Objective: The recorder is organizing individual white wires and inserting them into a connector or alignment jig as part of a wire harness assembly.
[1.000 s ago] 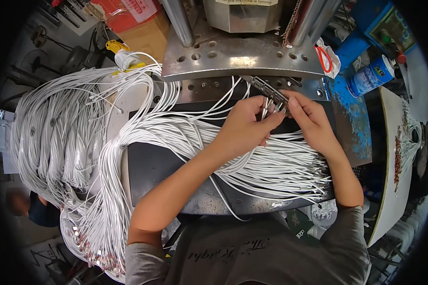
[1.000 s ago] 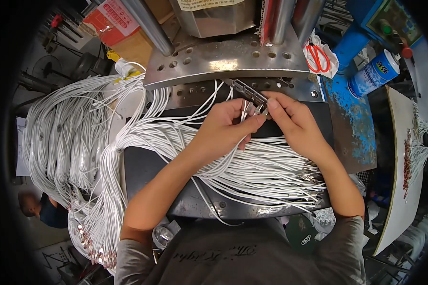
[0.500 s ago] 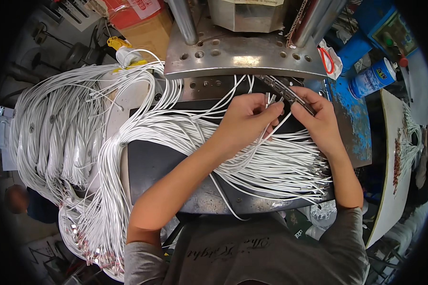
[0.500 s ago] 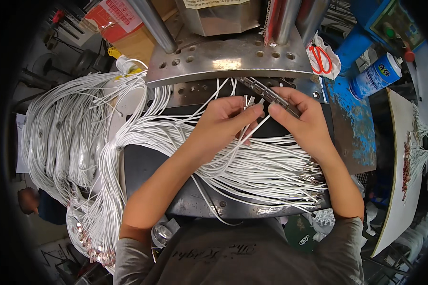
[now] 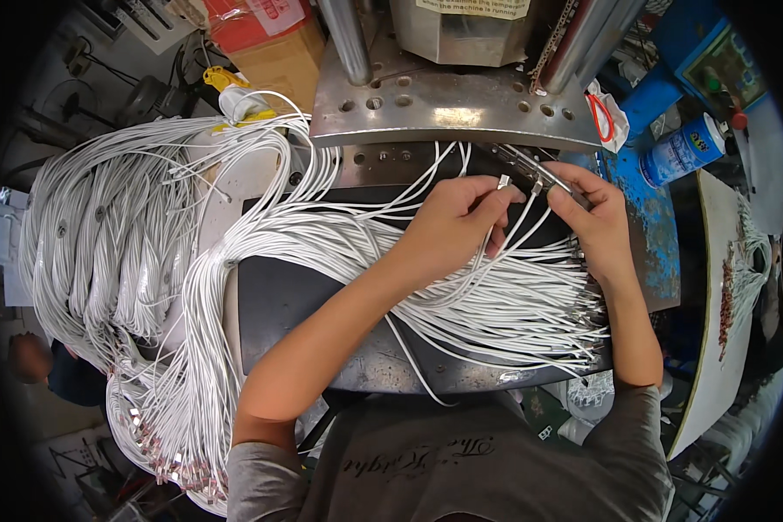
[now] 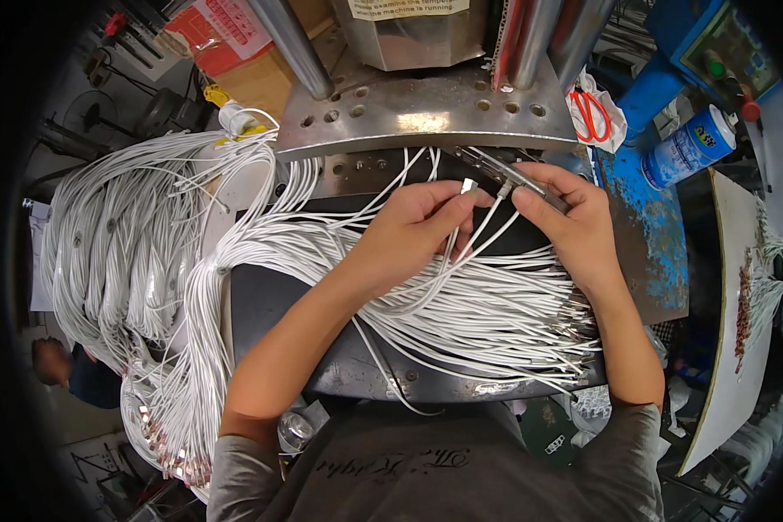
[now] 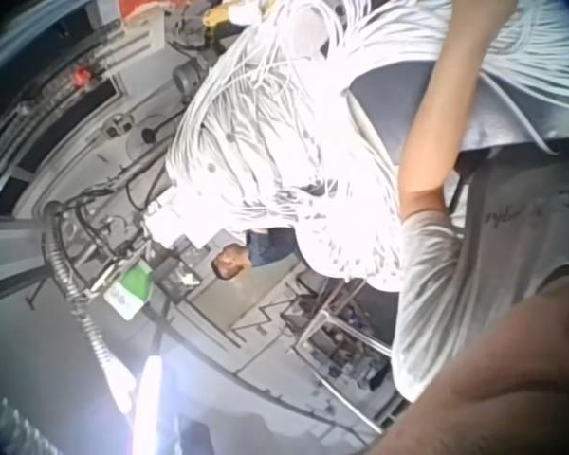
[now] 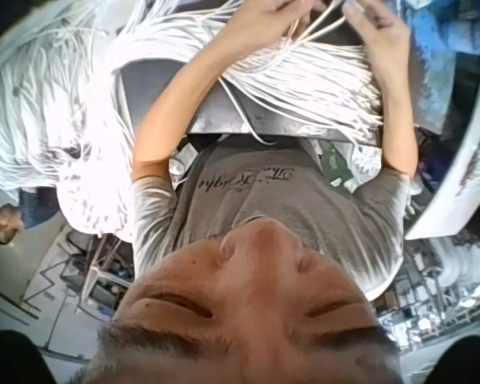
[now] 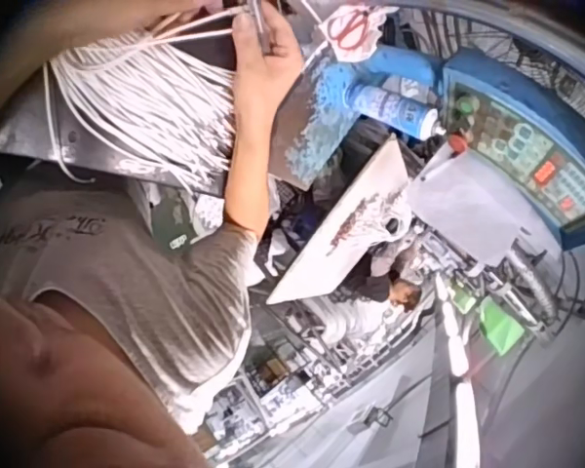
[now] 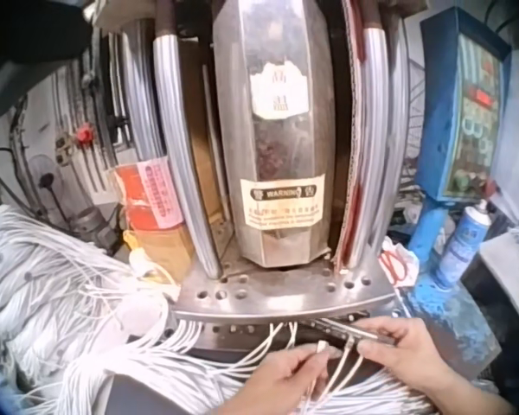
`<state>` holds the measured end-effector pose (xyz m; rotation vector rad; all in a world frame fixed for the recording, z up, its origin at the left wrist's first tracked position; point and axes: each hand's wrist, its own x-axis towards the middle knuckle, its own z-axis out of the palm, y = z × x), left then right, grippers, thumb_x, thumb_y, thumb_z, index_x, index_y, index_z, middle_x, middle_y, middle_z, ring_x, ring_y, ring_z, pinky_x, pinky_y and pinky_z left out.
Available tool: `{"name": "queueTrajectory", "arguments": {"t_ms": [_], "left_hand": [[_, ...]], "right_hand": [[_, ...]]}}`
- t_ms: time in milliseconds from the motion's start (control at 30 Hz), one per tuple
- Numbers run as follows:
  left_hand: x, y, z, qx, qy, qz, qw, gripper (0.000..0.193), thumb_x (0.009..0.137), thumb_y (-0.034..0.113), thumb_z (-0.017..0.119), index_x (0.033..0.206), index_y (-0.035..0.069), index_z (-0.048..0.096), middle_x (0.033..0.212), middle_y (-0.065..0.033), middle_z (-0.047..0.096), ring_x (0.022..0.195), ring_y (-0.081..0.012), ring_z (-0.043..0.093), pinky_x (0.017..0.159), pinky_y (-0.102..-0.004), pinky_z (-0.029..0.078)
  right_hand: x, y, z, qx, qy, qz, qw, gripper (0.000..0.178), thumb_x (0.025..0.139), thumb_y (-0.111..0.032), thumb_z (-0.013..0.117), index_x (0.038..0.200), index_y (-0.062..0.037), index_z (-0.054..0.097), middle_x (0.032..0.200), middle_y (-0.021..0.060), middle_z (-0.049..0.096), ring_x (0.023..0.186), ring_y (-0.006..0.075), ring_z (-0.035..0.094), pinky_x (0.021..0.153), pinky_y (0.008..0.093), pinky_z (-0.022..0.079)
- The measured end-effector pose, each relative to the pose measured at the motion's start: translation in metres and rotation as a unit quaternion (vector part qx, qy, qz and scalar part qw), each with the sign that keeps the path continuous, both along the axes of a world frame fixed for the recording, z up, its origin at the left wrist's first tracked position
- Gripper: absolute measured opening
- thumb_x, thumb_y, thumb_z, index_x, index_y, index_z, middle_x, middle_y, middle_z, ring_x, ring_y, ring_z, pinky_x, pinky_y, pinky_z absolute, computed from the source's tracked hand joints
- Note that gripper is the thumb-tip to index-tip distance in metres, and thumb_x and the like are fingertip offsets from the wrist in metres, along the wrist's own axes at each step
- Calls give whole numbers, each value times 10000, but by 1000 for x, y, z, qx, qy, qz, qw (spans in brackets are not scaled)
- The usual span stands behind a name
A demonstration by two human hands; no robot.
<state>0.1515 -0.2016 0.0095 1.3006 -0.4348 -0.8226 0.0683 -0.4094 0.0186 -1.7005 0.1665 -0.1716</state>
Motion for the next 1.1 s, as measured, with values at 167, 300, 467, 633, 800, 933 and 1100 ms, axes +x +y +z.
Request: {"name": "queueTrajectory", "arguments": {"t_ms": [167,300,467,633,800,933,1100], "left_hand": [[-1,-1,3,6,30,47,998,221,1027,214,663,1001,-5,674,791,-18,655,602,-77,585,547,-216,436],[2,0,3,13,52,24,998,212,1016,207,680,990,-3,670,791,-30,661,579,-88,587,539,-220,432],[2,0,3,17,57,11,998,209,1011,210,690,997,2,680,805,-23,661,624,-94,607,547,-228,457],[0,-2,2,-24,92,75,993,217,1005,223,701,1022,6,697,831,-15,661,701,-90,624,597,-232,504],[5,0,-5,-10,98,86,991,237,994,216,713,1037,-17,705,824,-30,669,684,-94,628,593,-234,525],[5,0,-4,1,93,84,992,244,996,216,711,1025,-27,711,810,-35,670,655,-84,616,585,-230,526],[4,-1,-7,16,20,65,998,231,980,195,710,989,-35,716,797,-69,685,616,-149,626,584,-278,525]], "right_hand": [[-1,0,0,43,12,11,999,386,935,-147,762,1262,42,686,1136,64,735,1018,101,649,939,248,492],[0,3,0,44,10,25,999,374,934,-138,763,1252,45,691,1130,68,737,1004,104,654,934,248,496],[-1,1,5,-51,3,29,998,344,931,-122,765,1223,52,707,1103,74,749,979,112,670,923,257,510],[0,-3,1,0,-2,-16,1000,323,925,-111,770,1203,46,723,1089,83,758,964,115,678,905,260,520],[0,-4,-2,47,2,-29,998,319,913,-104,779,1198,30,734,1089,86,761,967,116,680,897,257,521],[-1,-3,1,9,0,-16,1000,310,892,-81,792,1177,31,743,1085,80,757,953,116,678,883,253,518],[-4,-7,10,-89,-19,-5,996,294,866,-49,804,1142,40,754,1045,69,745,918,115,668,837,247,513]]}}
